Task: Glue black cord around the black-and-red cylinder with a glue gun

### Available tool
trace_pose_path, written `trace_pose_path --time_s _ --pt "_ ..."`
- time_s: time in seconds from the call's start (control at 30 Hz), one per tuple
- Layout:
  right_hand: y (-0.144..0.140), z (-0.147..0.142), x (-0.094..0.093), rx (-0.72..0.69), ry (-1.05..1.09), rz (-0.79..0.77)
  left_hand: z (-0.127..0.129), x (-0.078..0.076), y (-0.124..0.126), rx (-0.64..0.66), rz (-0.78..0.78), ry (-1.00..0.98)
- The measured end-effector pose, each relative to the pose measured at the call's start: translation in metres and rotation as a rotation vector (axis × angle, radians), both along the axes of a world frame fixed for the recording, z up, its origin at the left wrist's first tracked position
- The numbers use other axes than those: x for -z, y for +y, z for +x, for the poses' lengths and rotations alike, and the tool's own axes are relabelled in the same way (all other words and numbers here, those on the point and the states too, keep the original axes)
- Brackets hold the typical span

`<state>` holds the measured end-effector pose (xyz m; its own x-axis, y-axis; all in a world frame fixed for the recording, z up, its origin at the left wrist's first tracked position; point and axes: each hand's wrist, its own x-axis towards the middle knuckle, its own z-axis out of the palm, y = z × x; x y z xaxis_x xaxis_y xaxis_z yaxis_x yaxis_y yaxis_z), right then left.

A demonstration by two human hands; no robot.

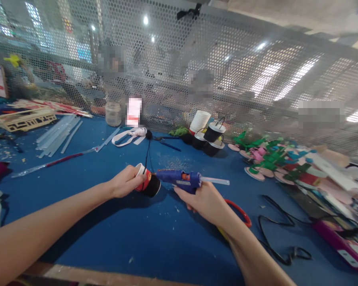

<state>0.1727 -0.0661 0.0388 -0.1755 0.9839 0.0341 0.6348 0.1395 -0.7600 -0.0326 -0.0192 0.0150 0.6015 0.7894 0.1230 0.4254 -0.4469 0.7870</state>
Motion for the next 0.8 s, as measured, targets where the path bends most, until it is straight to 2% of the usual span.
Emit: trace_pose_path --time_s 0.33,0.6,0.8 --pt "-0.008 -0.001 -0.005 -0.011 0.04 -0.023 -0.001 0.001 0.0 -0.044 -0.05 -0.012" --pt "-0.011 -0.002 -0.004 -0.056 0.029 0.07 0.0 0.001 0.0 -0.045 -0.061 -0.021" --pt "-0.01 -0.003 -0.003 -0.025 -0.075 0.129 0.0 0.002 0.0 -0.037 -0.046 -0.019"
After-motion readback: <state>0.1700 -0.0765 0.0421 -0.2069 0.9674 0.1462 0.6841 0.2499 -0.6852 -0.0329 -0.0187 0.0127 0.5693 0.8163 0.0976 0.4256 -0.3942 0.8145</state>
